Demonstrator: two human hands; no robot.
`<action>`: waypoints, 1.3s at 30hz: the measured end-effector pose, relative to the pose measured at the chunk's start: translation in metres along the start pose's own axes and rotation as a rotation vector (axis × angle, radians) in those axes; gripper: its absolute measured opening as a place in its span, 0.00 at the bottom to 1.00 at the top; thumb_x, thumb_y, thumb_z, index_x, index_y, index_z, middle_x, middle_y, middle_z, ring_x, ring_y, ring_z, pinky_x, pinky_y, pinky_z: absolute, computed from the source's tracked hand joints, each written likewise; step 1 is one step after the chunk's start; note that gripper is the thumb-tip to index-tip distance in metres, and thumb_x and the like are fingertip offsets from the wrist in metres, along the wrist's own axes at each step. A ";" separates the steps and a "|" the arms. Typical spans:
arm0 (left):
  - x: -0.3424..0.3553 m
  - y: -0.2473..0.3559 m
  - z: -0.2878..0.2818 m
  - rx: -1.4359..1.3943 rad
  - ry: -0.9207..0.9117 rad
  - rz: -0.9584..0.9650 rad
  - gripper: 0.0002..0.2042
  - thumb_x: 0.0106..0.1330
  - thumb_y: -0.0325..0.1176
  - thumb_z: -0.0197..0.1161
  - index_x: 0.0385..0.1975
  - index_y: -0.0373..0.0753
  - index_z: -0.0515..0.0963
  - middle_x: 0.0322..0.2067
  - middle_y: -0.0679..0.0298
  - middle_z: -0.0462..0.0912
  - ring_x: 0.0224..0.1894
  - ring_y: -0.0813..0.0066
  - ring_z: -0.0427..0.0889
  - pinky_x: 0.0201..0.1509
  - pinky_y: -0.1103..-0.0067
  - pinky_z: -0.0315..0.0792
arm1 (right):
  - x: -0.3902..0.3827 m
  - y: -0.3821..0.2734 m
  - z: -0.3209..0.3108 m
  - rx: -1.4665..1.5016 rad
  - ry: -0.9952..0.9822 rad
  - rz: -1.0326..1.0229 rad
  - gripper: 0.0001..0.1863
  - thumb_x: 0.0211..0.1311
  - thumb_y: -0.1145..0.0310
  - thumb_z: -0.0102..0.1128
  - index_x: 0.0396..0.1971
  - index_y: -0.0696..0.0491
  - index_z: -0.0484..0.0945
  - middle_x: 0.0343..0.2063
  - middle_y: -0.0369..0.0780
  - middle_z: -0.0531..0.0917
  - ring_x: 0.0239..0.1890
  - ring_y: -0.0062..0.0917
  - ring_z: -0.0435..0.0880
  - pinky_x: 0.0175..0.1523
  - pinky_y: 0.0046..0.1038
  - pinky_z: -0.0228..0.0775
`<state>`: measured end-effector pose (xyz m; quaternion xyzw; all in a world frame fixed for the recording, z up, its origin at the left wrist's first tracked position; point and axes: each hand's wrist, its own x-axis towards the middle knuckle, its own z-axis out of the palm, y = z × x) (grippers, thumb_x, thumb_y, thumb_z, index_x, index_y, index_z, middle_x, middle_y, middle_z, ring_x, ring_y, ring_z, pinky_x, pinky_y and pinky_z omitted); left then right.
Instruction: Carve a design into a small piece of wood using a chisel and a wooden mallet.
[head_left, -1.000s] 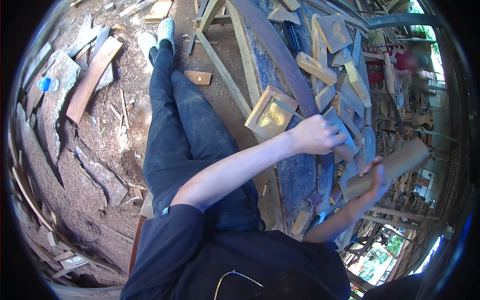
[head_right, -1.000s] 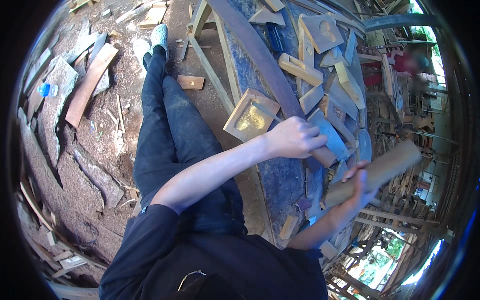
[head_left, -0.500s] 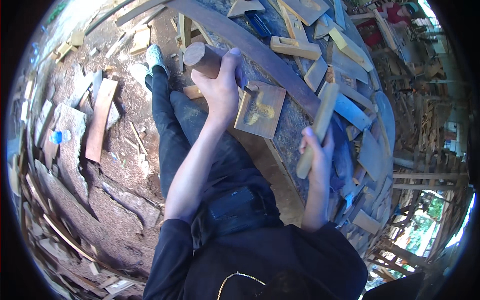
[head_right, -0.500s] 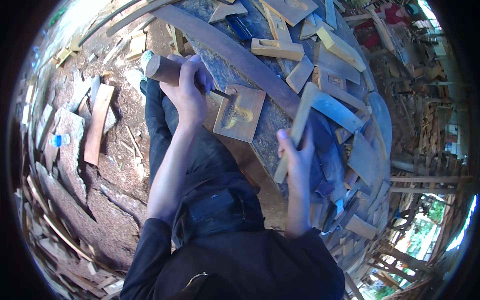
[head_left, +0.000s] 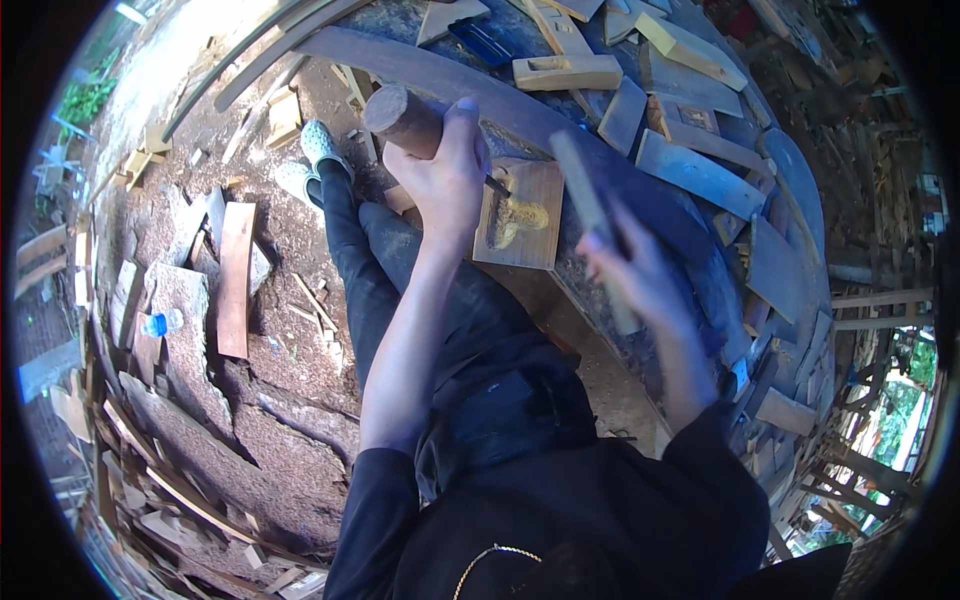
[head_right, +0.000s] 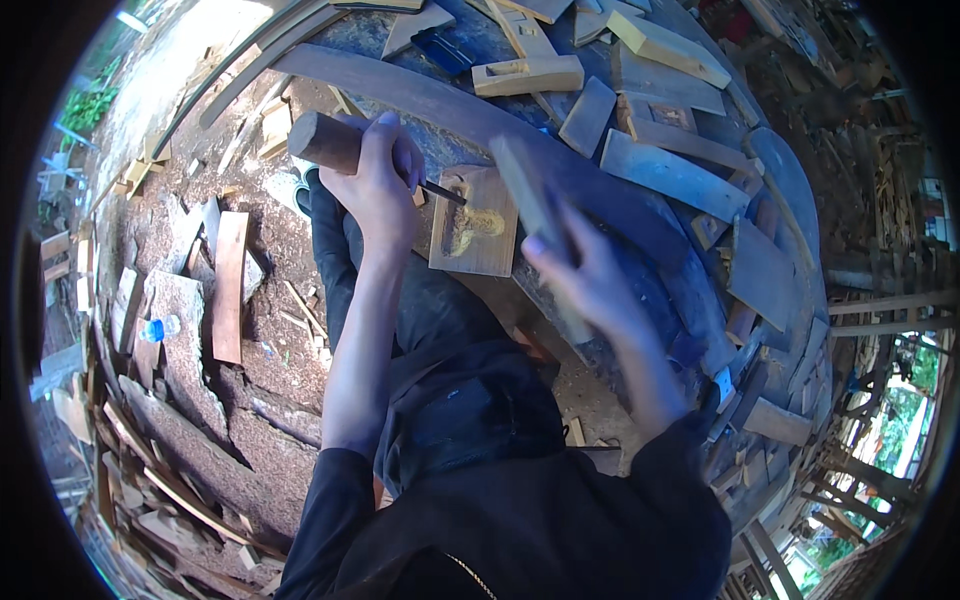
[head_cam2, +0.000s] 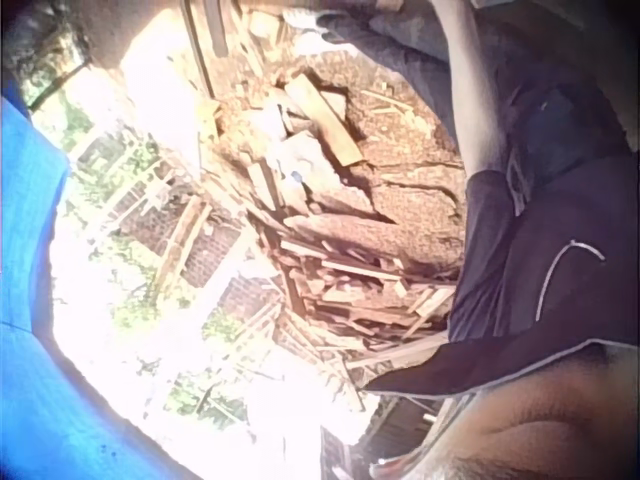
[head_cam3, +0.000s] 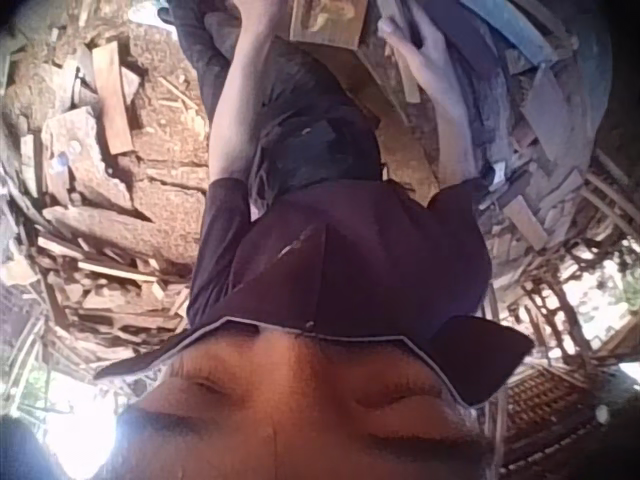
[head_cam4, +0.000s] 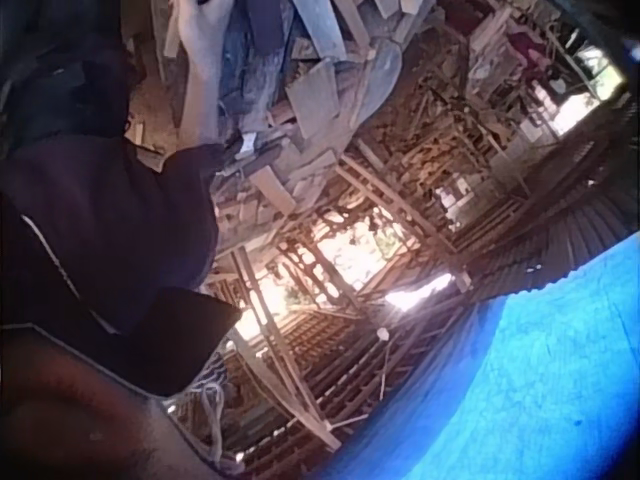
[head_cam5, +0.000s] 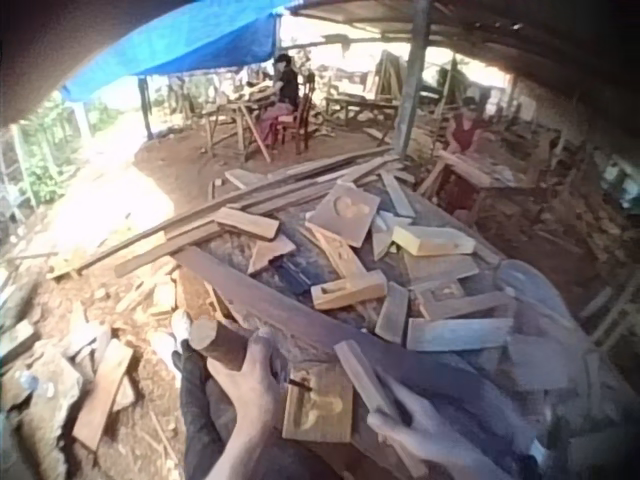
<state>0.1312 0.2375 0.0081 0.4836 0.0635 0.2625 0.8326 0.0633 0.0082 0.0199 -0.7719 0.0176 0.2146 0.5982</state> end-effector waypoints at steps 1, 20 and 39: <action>-0.001 -0.002 0.003 0.046 0.017 0.005 0.08 0.69 0.25 0.67 0.28 0.35 0.75 0.20 0.65 0.80 0.17 0.81 0.75 0.21 0.82 0.68 | -0.001 -0.018 -0.019 -0.173 0.039 -0.150 0.42 0.75 0.67 0.63 0.83 0.51 0.52 0.43 0.37 0.83 0.34 0.15 0.79 0.41 0.21 0.75; -0.019 -0.013 0.033 0.344 -0.146 0.331 0.08 0.60 0.27 0.72 0.36 0.32 0.82 0.27 0.60 0.88 0.30 0.75 0.88 0.40 0.77 0.80 | 0.011 -0.194 -0.008 -0.536 0.079 -1.009 0.47 0.62 0.55 0.74 0.79 0.49 0.64 0.53 0.52 0.86 0.47 0.38 0.88 0.58 0.36 0.77; -0.021 -0.008 0.023 0.370 -0.046 0.501 0.10 0.58 0.29 0.75 0.36 0.34 0.81 0.28 0.57 0.87 0.31 0.66 0.87 0.37 0.72 0.78 | -0.027 -0.178 0.007 -0.806 -0.055 -0.799 0.54 0.55 0.64 0.77 0.80 0.55 0.56 0.59 0.49 0.83 0.58 0.33 0.85 0.61 0.33 0.75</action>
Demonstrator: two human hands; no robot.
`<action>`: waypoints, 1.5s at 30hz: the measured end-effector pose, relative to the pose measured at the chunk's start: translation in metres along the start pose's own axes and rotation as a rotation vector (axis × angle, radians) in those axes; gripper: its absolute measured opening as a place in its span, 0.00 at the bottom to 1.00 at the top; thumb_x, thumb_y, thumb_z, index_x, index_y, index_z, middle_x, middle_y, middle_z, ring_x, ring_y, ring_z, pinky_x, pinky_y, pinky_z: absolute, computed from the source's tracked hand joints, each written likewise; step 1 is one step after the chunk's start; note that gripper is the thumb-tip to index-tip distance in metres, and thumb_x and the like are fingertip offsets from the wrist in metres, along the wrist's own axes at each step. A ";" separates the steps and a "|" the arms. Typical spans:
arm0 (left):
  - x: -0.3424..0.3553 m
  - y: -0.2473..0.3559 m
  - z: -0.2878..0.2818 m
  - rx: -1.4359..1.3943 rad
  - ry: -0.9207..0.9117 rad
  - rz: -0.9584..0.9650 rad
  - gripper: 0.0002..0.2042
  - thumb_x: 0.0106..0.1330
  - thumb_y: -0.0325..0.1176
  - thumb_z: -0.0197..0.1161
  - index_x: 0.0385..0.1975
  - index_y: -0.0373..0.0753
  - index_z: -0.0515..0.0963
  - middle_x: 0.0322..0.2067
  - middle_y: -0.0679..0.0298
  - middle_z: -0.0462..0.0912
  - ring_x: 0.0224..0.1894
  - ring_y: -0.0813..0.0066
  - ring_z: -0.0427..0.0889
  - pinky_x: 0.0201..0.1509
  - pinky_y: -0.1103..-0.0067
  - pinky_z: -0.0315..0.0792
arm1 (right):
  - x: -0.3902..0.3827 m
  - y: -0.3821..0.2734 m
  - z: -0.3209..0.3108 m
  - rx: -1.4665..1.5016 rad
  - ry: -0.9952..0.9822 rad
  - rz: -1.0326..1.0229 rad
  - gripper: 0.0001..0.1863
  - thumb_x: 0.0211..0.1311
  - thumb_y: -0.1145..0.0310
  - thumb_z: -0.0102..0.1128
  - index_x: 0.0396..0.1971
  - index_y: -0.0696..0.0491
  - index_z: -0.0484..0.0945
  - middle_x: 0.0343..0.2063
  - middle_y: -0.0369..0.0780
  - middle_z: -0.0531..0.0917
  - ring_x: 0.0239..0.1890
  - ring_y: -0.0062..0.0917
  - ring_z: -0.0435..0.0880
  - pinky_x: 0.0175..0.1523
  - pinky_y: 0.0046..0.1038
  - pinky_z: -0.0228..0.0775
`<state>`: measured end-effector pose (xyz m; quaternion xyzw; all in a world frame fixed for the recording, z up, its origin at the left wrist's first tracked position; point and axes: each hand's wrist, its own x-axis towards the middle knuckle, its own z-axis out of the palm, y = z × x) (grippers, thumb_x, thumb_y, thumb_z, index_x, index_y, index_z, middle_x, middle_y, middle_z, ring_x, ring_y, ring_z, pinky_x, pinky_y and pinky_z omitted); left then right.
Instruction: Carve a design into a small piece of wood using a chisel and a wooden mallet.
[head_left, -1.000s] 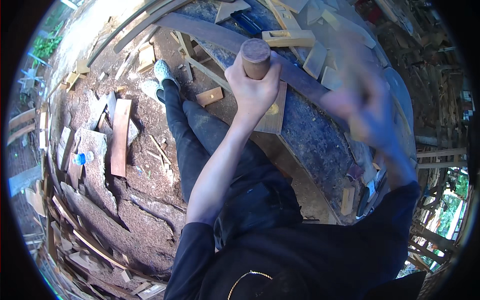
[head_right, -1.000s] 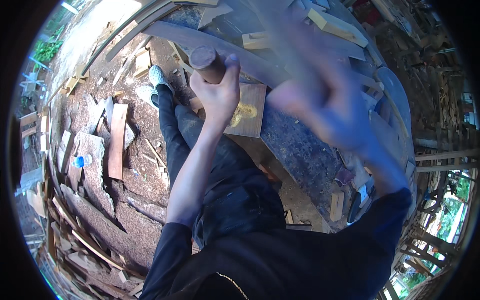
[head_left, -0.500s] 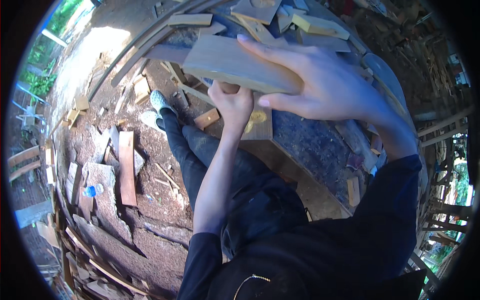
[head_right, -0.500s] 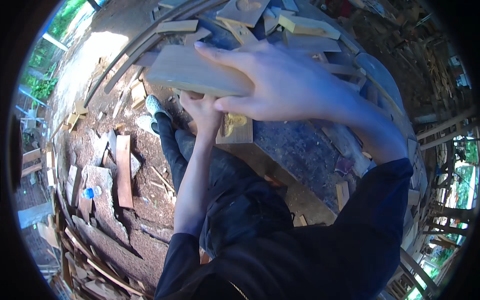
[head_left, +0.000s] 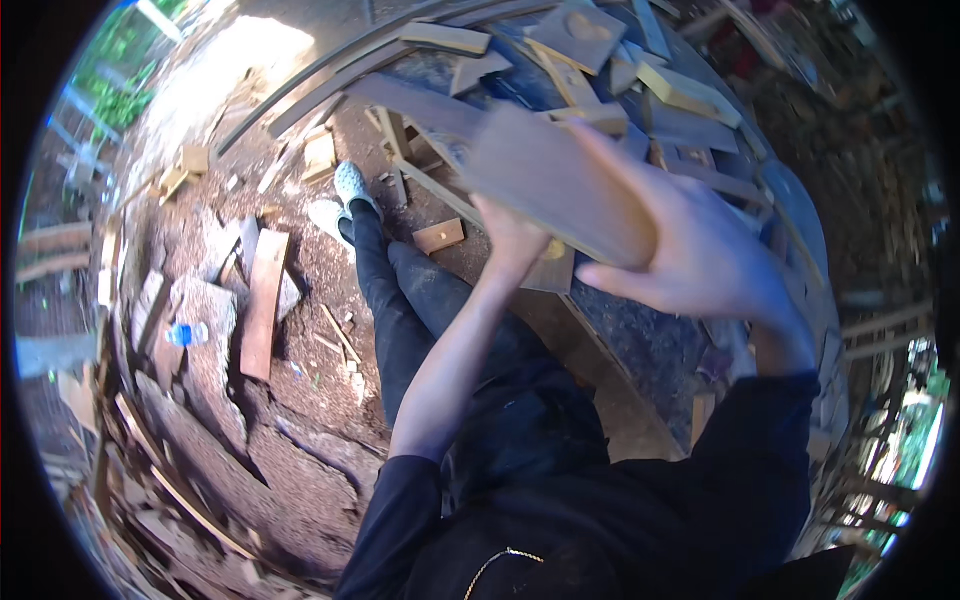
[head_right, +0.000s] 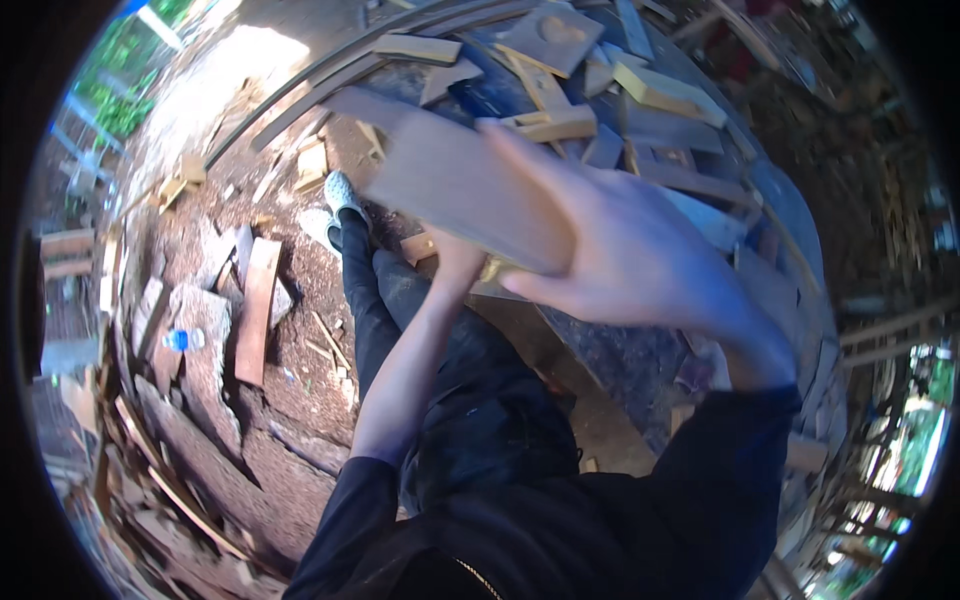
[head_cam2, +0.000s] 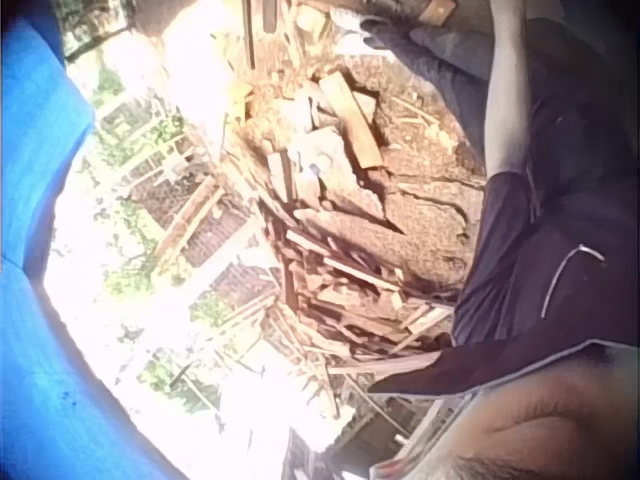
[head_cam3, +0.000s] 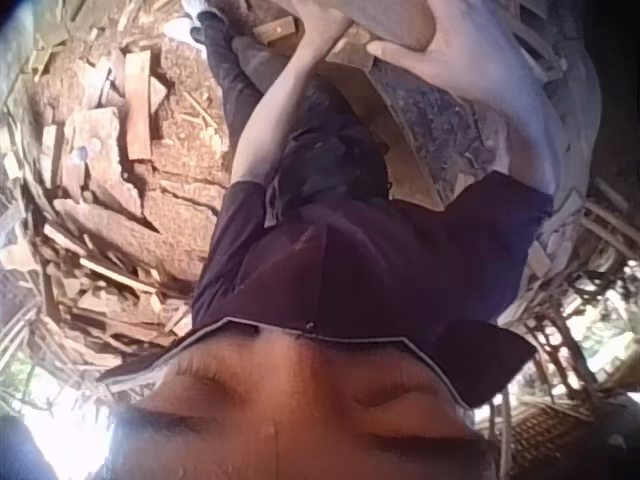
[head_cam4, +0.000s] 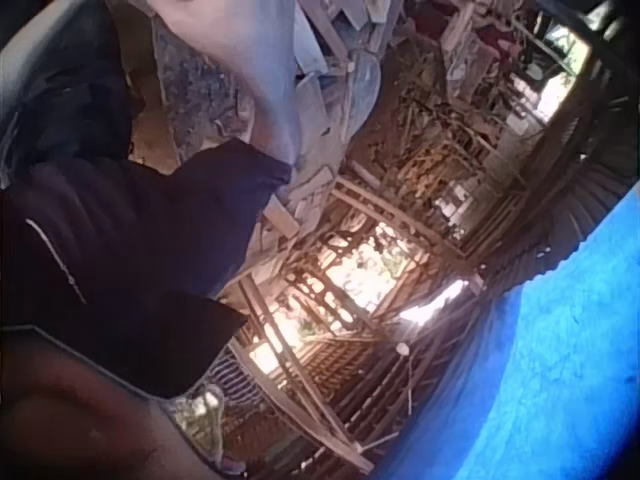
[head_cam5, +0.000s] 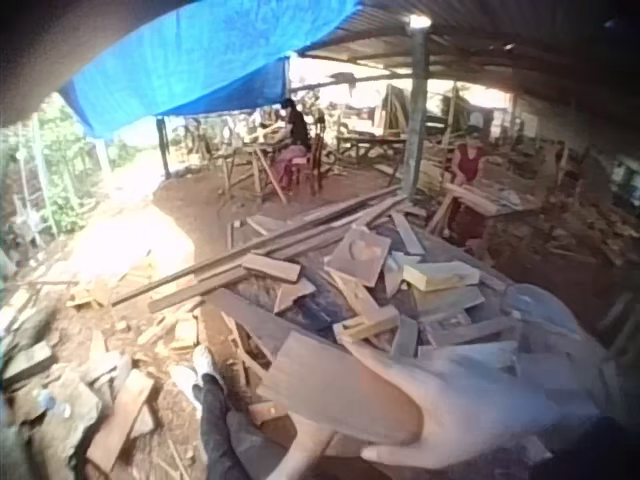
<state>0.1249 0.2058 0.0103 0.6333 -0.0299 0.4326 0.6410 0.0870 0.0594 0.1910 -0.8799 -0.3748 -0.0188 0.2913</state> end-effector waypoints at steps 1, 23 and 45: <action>-0.002 0.003 0.003 -0.005 -0.056 0.024 0.11 0.56 0.29 0.75 0.36 0.35 0.81 0.27 0.56 0.87 0.30 0.63 0.89 0.36 0.70 0.79 | -0.008 0.000 -0.003 0.058 0.022 0.050 0.54 0.54 0.64 0.77 0.79 0.56 0.57 0.60 0.49 0.82 0.59 0.33 0.85 0.62 0.33 0.75; -0.034 0.004 0.018 -0.104 -0.198 0.235 0.15 0.44 0.31 0.77 0.25 0.38 0.74 0.21 0.61 0.77 0.25 0.57 0.84 0.27 0.66 0.75 | -0.118 0.062 0.026 0.447 0.880 0.277 0.45 0.67 0.53 0.67 0.75 0.60 0.56 0.46 0.46 0.80 0.28 0.20 0.77 0.32 0.23 0.70; 0.016 0.001 -0.010 -0.241 0.023 -0.364 0.08 0.62 0.29 0.71 0.35 0.32 0.83 0.29 0.60 0.89 0.33 0.80 0.86 0.40 0.76 0.79 | -0.076 0.085 0.029 0.251 0.461 0.380 0.37 0.73 0.51 0.64 0.70 0.60 0.65 0.47 0.43 0.82 0.30 0.19 0.78 0.34 0.22 0.71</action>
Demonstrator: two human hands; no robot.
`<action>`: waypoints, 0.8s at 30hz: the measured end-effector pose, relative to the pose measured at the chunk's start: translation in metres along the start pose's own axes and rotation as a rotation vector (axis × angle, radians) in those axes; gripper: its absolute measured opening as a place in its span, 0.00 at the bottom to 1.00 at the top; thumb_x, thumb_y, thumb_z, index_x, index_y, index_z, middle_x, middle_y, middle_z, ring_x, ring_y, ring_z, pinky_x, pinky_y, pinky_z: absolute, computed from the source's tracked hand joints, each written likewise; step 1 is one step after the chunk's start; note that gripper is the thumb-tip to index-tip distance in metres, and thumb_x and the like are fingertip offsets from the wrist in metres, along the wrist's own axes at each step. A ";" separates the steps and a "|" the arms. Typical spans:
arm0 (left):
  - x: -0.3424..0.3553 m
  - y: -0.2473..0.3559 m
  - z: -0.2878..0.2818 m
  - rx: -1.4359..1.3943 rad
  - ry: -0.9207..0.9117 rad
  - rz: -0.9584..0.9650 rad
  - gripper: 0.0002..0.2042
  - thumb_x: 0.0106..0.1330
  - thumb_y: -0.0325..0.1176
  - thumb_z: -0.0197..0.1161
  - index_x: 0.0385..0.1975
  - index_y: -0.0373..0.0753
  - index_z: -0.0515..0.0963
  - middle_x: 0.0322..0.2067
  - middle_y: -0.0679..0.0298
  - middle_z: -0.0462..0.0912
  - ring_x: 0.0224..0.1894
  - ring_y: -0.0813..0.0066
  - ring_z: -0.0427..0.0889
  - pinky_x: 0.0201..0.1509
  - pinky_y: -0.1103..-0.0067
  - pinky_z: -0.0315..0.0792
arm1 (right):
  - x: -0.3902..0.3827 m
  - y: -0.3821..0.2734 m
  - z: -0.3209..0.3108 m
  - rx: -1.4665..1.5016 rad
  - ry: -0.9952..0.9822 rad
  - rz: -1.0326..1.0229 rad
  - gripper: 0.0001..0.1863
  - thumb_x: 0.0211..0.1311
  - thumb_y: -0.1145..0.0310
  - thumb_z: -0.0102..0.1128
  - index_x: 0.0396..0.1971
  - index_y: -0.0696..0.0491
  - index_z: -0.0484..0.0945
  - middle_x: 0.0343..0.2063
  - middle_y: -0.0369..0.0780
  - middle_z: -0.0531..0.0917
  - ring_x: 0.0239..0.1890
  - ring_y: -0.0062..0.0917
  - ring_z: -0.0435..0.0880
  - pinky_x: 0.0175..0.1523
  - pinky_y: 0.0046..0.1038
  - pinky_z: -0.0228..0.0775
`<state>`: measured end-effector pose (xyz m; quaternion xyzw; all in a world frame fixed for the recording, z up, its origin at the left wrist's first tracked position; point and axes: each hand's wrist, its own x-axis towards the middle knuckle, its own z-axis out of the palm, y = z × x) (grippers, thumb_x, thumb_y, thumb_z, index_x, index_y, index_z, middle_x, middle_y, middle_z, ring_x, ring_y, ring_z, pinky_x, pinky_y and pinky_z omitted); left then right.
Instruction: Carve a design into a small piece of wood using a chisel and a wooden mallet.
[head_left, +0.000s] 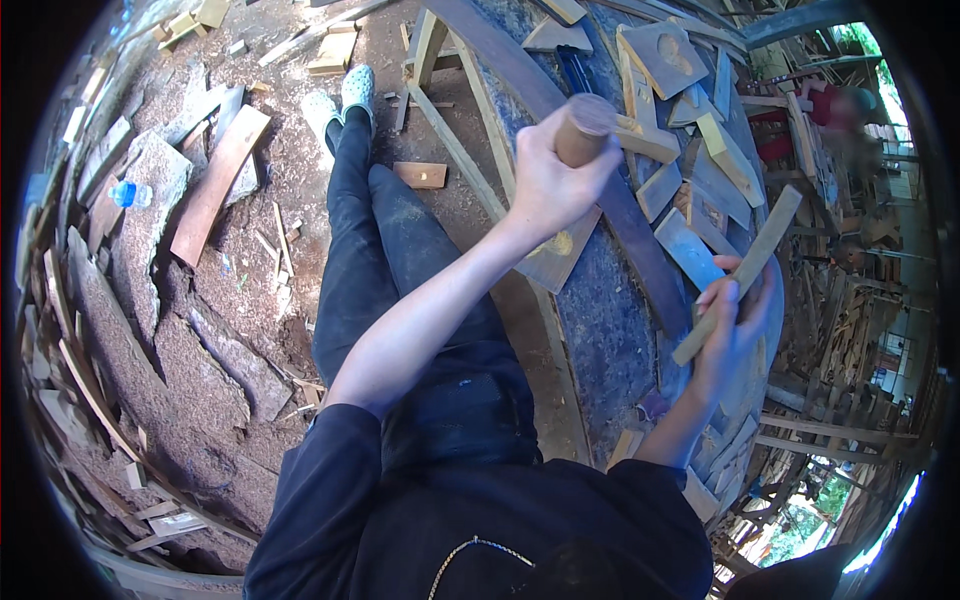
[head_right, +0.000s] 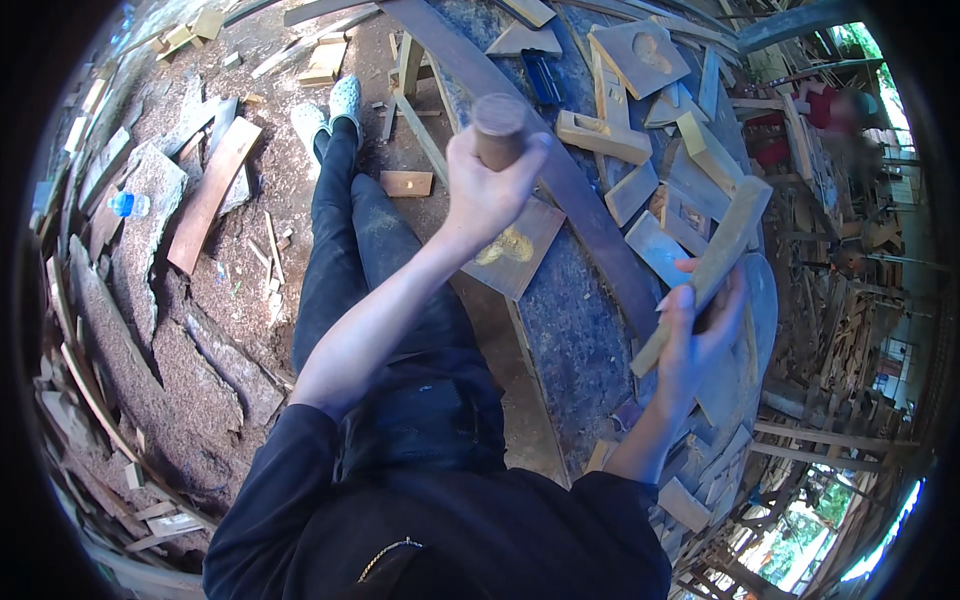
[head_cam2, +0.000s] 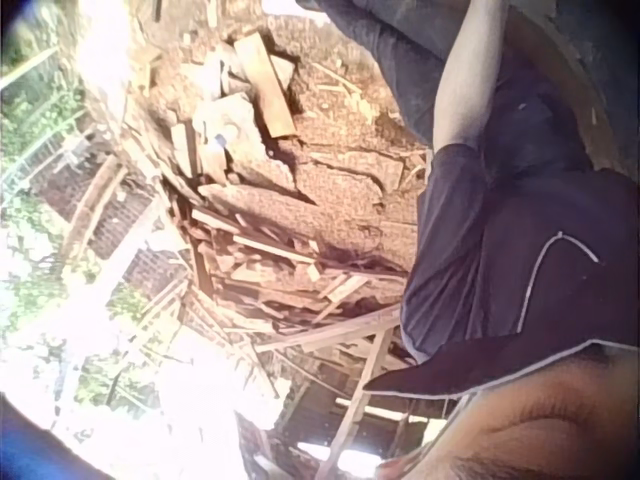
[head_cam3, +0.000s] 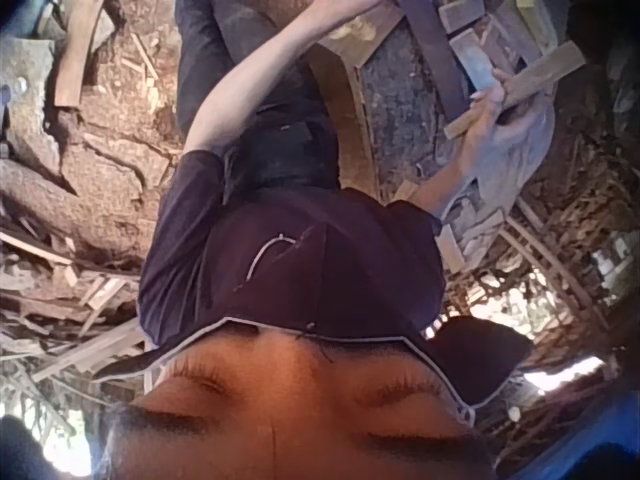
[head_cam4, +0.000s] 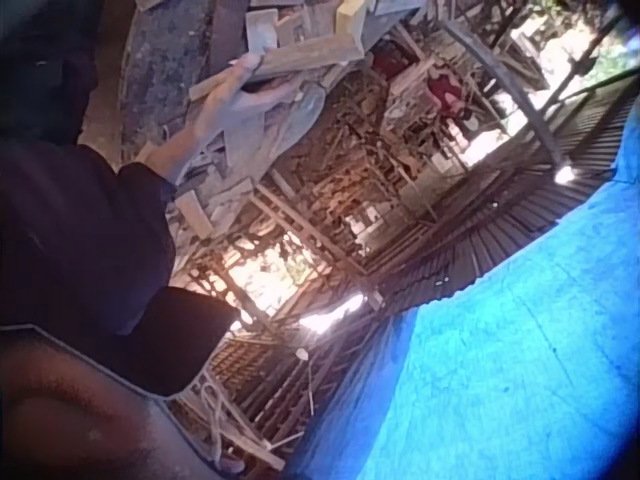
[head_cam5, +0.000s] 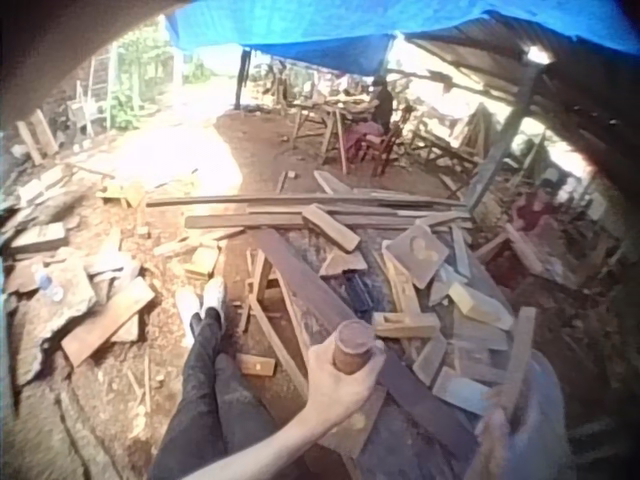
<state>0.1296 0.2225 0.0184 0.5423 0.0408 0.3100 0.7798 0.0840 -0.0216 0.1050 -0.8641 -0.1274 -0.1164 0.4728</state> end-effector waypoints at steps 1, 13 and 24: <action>-0.001 0.000 0.003 0.009 -0.032 0.051 0.07 0.62 0.29 0.72 0.35 0.33 0.83 0.30 0.61 0.89 0.33 0.79 0.87 0.40 0.76 0.79 | 0.006 -0.005 -0.004 0.045 0.066 -0.056 0.39 0.71 0.48 0.65 0.70 0.60 0.65 0.46 0.43 0.82 0.30 0.19 0.78 0.34 0.22 0.71; -0.008 -0.009 0.029 0.077 -0.075 0.238 0.11 0.53 0.31 0.75 0.30 0.37 0.78 0.23 0.50 0.82 0.30 0.45 0.86 0.32 0.62 0.79 | 0.052 -0.058 -0.016 0.113 0.013 -0.143 0.53 0.53 0.38 0.74 0.71 0.59 0.68 0.43 0.40 0.80 0.36 0.19 0.78 0.41 0.23 0.73; -0.018 -0.014 0.027 0.155 -0.150 0.276 0.14 0.49 0.33 0.76 0.28 0.38 0.75 0.22 0.53 0.82 0.28 0.47 0.86 0.31 0.62 0.78 | 0.051 -0.079 -0.004 -0.445 -0.204 -0.396 0.44 0.61 0.43 0.65 0.68 0.59 0.67 0.40 0.39 0.79 0.34 0.19 0.76 0.40 0.22 0.68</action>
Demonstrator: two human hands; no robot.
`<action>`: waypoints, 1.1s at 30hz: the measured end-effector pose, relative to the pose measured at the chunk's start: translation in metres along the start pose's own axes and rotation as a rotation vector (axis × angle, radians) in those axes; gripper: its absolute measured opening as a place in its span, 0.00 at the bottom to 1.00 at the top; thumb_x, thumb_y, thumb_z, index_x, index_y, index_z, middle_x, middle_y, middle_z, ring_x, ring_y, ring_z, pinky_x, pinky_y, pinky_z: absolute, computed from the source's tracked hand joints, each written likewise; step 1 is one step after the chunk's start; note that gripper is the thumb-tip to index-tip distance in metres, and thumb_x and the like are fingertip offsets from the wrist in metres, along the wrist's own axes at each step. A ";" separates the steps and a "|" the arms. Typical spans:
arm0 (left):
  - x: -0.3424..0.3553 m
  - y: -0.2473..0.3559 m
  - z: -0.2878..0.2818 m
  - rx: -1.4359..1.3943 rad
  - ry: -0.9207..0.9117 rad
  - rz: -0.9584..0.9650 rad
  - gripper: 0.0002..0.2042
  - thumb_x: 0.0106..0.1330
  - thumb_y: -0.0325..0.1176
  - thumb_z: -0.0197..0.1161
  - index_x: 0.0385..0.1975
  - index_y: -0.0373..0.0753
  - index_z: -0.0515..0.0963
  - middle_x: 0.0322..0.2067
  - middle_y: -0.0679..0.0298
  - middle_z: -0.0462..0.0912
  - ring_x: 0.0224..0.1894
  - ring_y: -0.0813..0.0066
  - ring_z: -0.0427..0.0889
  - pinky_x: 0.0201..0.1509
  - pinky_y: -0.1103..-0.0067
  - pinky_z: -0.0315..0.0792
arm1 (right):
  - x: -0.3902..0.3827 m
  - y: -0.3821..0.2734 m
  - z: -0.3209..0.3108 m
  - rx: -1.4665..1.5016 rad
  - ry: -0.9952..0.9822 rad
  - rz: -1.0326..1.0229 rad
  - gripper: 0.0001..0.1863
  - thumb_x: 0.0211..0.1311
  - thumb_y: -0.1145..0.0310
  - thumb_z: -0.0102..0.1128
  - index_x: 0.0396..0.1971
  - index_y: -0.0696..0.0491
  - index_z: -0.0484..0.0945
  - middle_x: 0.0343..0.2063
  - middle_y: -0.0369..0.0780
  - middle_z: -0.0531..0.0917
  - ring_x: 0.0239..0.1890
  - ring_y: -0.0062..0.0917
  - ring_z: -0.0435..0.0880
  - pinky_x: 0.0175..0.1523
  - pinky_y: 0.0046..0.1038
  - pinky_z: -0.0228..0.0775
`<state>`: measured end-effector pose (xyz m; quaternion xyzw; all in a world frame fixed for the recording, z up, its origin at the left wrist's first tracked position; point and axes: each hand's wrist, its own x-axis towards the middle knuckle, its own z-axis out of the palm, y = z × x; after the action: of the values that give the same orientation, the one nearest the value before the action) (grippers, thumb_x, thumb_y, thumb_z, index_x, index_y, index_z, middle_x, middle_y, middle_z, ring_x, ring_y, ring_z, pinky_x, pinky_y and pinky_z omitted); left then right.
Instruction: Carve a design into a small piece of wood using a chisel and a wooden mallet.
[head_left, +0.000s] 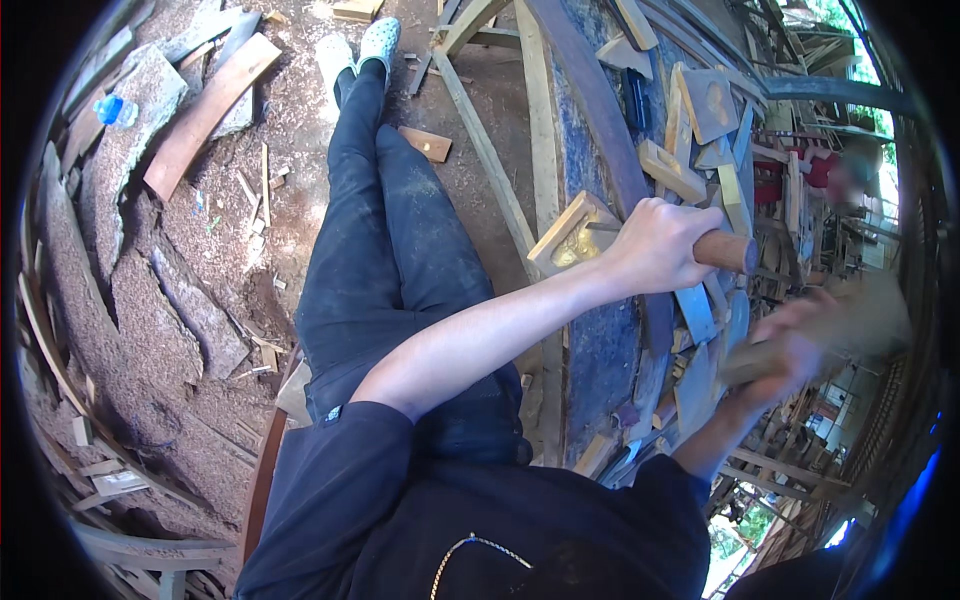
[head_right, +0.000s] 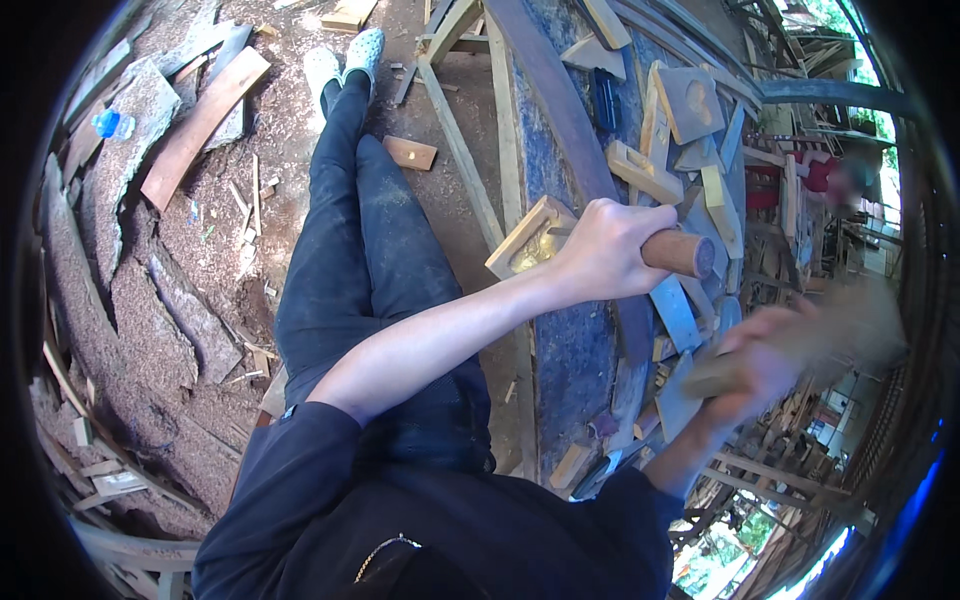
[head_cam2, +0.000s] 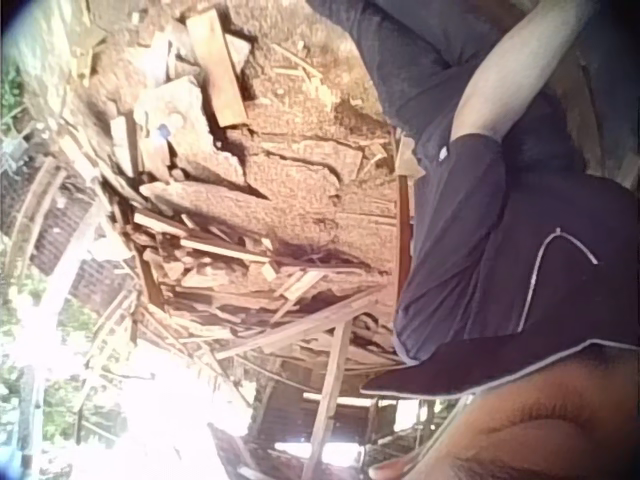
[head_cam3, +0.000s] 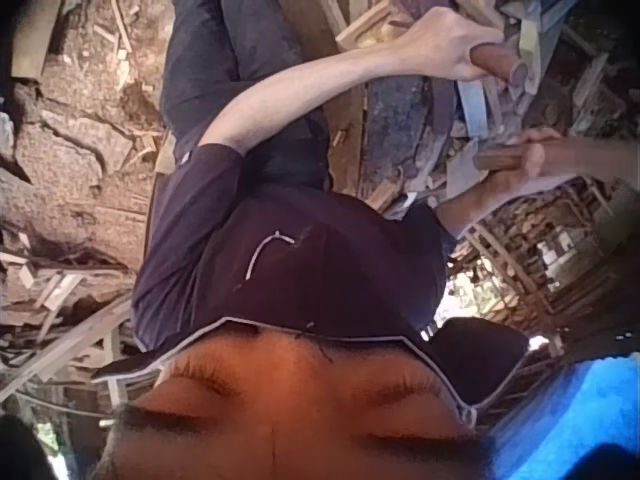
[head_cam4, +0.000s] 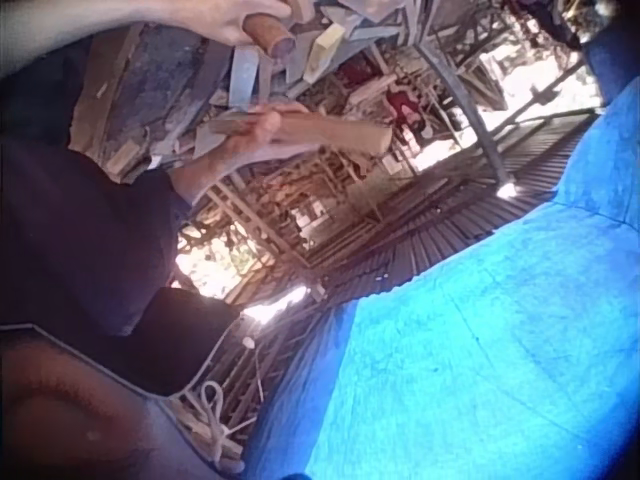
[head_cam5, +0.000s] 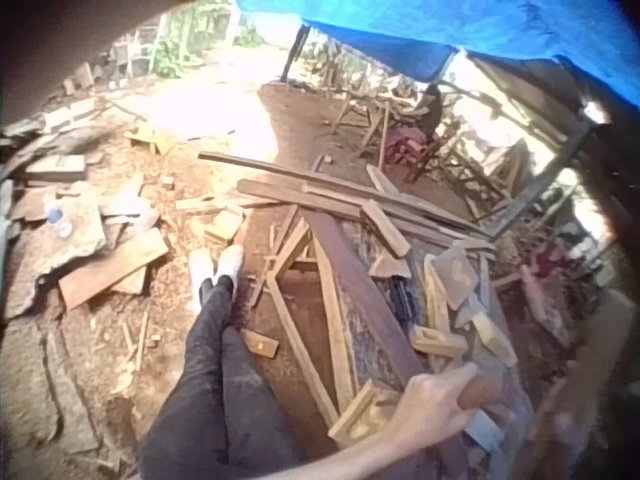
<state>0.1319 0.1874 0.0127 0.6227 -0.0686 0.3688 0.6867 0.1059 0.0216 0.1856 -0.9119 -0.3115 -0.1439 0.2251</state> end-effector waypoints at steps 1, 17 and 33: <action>0.002 -0.001 -0.001 -0.009 0.019 0.004 0.14 0.49 0.33 0.76 0.28 0.37 0.75 0.22 0.53 0.82 0.28 0.47 0.86 0.31 0.62 0.77 | -0.006 -0.002 0.001 0.064 -0.207 0.195 0.43 0.63 0.44 0.63 0.69 0.59 0.66 0.42 0.40 0.78 0.33 0.20 0.76 0.39 0.23 0.68; -0.008 0.005 0.010 -0.011 -0.050 0.047 0.13 0.46 0.31 0.73 0.29 0.39 0.75 0.23 0.58 0.82 0.28 0.49 0.85 0.30 0.62 0.77 | -0.033 -0.010 0.018 0.022 -0.041 0.223 0.42 0.61 0.44 0.61 0.67 0.61 0.67 0.40 0.44 0.75 0.36 0.23 0.76 0.40 0.23 0.73; -0.013 0.001 0.019 0.063 -0.083 0.087 0.15 0.47 0.35 0.75 0.30 0.40 0.76 0.24 0.60 0.81 0.28 0.52 0.85 0.29 0.62 0.76 | -0.069 0.007 -0.012 0.247 0.272 0.516 0.24 0.63 0.57 0.70 0.54 0.56 0.80 0.39 0.37 0.80 0.35 0.21 0.79 0.39 0.27 0.75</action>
<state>0.1295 0.1646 0.0103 0.6553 -0.1125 0.3741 0.6465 0.0563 -0.0241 0.1653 -0.8989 -0.0521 -0.1639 0.4030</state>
